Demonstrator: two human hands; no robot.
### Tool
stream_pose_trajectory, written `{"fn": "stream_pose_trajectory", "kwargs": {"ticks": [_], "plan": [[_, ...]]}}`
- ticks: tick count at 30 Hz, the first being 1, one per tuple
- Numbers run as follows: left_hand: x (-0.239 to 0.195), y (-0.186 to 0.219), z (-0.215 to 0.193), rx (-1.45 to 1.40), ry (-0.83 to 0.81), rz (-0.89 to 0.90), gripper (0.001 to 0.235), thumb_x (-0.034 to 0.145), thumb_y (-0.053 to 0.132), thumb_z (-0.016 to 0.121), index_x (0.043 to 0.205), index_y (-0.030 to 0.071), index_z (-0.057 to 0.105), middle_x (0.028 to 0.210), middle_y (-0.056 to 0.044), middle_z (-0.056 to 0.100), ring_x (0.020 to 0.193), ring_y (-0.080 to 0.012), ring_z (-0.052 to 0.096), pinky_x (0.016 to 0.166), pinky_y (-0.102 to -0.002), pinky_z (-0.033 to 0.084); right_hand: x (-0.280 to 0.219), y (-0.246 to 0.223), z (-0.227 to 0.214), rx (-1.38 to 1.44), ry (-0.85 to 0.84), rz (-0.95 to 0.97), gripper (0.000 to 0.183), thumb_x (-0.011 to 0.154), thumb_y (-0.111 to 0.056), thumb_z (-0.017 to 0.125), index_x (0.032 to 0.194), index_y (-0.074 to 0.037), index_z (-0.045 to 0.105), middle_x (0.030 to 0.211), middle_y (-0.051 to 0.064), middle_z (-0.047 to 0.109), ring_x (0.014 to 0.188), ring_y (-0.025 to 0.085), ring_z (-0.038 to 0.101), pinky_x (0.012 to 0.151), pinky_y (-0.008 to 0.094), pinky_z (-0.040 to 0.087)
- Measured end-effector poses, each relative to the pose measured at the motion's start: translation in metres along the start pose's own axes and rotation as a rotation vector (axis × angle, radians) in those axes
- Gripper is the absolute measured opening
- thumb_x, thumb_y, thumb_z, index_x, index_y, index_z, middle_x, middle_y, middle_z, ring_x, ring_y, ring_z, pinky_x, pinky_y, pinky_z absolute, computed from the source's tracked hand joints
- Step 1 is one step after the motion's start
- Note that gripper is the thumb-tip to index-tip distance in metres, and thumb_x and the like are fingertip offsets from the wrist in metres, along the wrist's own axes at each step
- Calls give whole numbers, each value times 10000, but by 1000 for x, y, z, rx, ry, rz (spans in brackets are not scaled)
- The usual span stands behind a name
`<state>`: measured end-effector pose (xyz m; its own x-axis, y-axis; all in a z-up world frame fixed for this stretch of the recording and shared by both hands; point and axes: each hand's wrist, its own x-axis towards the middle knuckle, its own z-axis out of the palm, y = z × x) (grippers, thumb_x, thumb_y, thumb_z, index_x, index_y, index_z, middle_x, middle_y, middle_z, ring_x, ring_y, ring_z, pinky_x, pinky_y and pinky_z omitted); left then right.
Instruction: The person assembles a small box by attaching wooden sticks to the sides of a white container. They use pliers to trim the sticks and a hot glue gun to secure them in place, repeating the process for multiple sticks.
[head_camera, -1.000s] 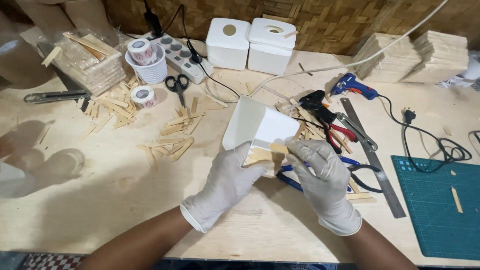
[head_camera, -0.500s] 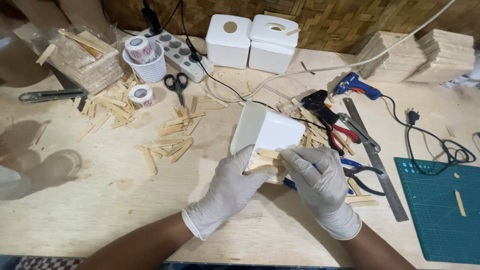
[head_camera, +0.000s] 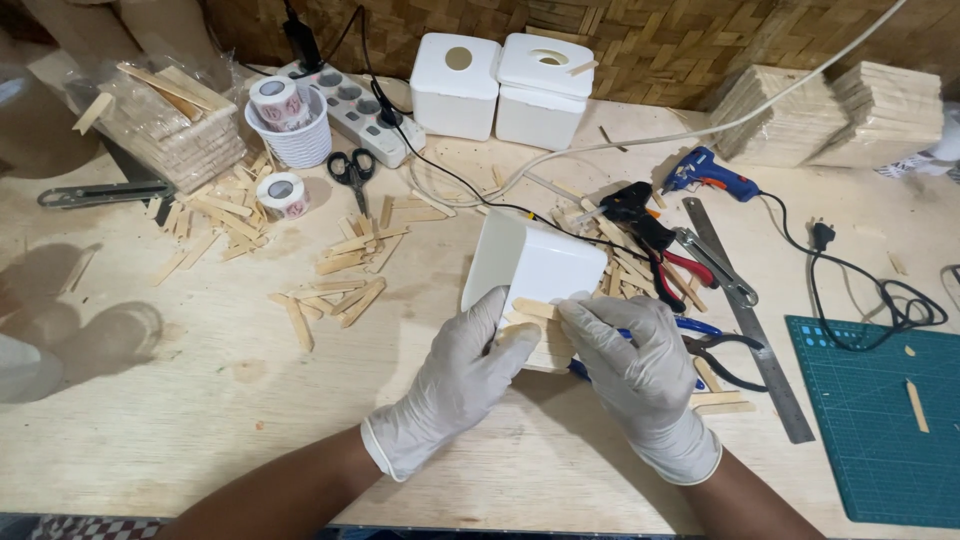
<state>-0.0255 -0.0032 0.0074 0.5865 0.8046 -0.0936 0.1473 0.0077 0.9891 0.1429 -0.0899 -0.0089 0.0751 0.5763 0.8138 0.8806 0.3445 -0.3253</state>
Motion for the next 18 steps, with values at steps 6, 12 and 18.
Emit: {"fn": "stream_pose_trajectory", "kwargs": {"ticks": [6,12,18], "plan": [[-6,22,-9,3,-71,86,388,976,391,536,1229,148,700,1014,-137,770,978,-216,680,924,-479,558,1,-4,4,-5,42,40,218,834,-15,812,1041,-79,825,1000,108,745,875,295,681,830,390,572],[-9,36,-14,-20,-67,186,451,1014,372,475,1319,100,664,1119,-254,747,1126,-364,702,957,-554,532,6,-9,7,8,39,88,217,828,-39,830,1039,-91,818,1009,117,743,899,312,690,836,409,577],[-4,13,-12,-2,-44,230,349,1010,306,485,1183,96,704,946,-243,752,983,-201,659,854,-488,565,0,-2,11,-32,84,-1,202,810,-40,849,1003,-97,834,982,98,742,884,292,677,864,387,578]]}}
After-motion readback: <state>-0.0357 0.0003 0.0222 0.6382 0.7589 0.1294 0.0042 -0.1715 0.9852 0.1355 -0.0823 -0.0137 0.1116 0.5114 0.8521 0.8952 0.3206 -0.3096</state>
